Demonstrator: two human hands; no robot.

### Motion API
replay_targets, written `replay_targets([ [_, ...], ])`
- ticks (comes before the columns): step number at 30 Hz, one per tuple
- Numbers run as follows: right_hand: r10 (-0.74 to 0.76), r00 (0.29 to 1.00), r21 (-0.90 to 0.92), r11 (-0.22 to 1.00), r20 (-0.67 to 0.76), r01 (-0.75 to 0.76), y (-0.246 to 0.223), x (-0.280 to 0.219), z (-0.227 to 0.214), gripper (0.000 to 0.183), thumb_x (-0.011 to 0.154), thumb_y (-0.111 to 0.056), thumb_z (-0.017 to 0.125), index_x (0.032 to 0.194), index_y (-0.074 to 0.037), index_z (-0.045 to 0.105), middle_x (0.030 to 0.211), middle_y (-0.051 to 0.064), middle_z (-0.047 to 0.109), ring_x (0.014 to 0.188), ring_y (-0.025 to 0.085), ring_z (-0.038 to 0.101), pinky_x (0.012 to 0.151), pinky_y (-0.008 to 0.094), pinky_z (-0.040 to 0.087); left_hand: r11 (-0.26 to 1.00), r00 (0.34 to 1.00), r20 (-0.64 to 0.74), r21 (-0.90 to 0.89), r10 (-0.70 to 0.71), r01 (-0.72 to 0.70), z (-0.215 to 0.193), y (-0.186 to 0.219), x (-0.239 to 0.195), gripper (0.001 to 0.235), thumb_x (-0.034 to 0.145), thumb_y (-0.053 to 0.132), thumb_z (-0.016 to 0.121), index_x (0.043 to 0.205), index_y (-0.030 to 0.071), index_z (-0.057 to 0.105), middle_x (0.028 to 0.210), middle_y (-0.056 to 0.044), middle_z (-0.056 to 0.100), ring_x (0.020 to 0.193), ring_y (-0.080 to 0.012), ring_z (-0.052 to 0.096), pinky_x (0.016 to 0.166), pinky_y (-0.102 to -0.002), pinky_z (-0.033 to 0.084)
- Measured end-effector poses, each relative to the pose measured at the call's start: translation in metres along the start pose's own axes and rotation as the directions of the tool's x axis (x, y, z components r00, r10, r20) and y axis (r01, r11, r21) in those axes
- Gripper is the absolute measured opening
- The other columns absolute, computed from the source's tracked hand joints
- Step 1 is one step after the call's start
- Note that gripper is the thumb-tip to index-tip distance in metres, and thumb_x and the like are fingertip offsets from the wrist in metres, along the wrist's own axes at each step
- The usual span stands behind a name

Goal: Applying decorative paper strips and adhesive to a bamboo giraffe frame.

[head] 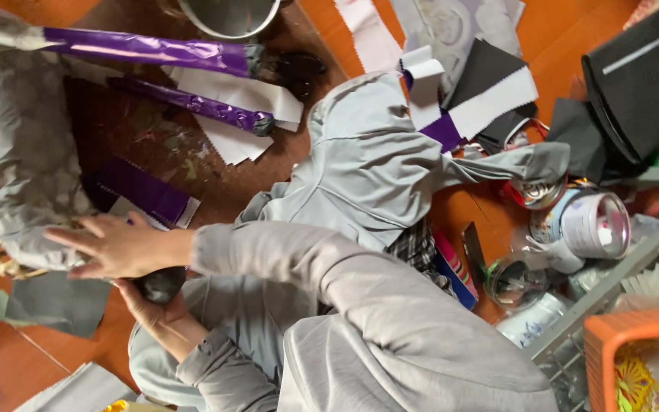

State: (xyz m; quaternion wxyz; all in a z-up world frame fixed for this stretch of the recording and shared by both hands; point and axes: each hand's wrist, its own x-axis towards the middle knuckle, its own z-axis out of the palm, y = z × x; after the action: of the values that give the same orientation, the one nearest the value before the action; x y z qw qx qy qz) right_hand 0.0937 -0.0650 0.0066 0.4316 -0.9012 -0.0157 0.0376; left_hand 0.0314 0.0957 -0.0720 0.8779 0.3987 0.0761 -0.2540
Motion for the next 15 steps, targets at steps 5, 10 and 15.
replay_targets([
  [5, -0.181, 0.983, 0.062, 0.981, -0.01, 0.182, 0.082, -0.12, -0.129, 0.063, 0.095, -0.046, 0.068, 0.147, -0.016, 0.048, 0.147, 0.02, 0.054, 0.13, 0.035, 0.06, 0.099, 0.044, 0.054, 0.994, 0.994, -0.025, -0.041, -0.102, 0.101, 0.016, 0.021, -0.004, 0.074, 0.102, 0.044, 0.073, 0.161, 0.012, 0.041, 0.133, -0.007, 0.059, 0.124, -0.0252, 0.057, 0.125, -0.054, 0.039],
  [10, 0.224, 0.915, 0.365, 0.926, -0.335, -0.092, 0.199, -0.254, -0.257, 0.049, 0.083, -0.013, 0.077, 0.128, 0.0, 0.063, 0.12, 0.014, 0.064, 0.107, 0.025, 0.063, 0.093, 0.035, 0.052, 0.984, 0.989, 0.047, -0.107, -0.137, 0.141, 0.031, 0.029, -0.003, 0.074, 0.099, 0.035, 0.074, 0.159, 0.008, 0.04, 0.117, -0.008, 0.059, 0.104, -0.0206, 0.056, 0.112, -0.054, 0.044],
  [15, 0.476, 0.409, 0.083, 0.725, -0.779, -0.684, 0.404, -0.389, -0.292, 0.022, 0.097, -0.02, 0.071, 0.108, -0.002, 0.076, 0.105, 0.019, 0.074, 0.099, 0.037, 0.071, 0.086, 0.042, 0.056, 0.976, 0.986, 0.039, -0.139, -0.162, 0.166, 0.04, 0.034, -0.005, 0.069, 0.101, 0.034, 0.073, 0.157, 0.009, 0.042, 0.103, -0.009, 0.052, 0.095, -0.0192, 0.05, 0.102, -0.038, 0.043],
])
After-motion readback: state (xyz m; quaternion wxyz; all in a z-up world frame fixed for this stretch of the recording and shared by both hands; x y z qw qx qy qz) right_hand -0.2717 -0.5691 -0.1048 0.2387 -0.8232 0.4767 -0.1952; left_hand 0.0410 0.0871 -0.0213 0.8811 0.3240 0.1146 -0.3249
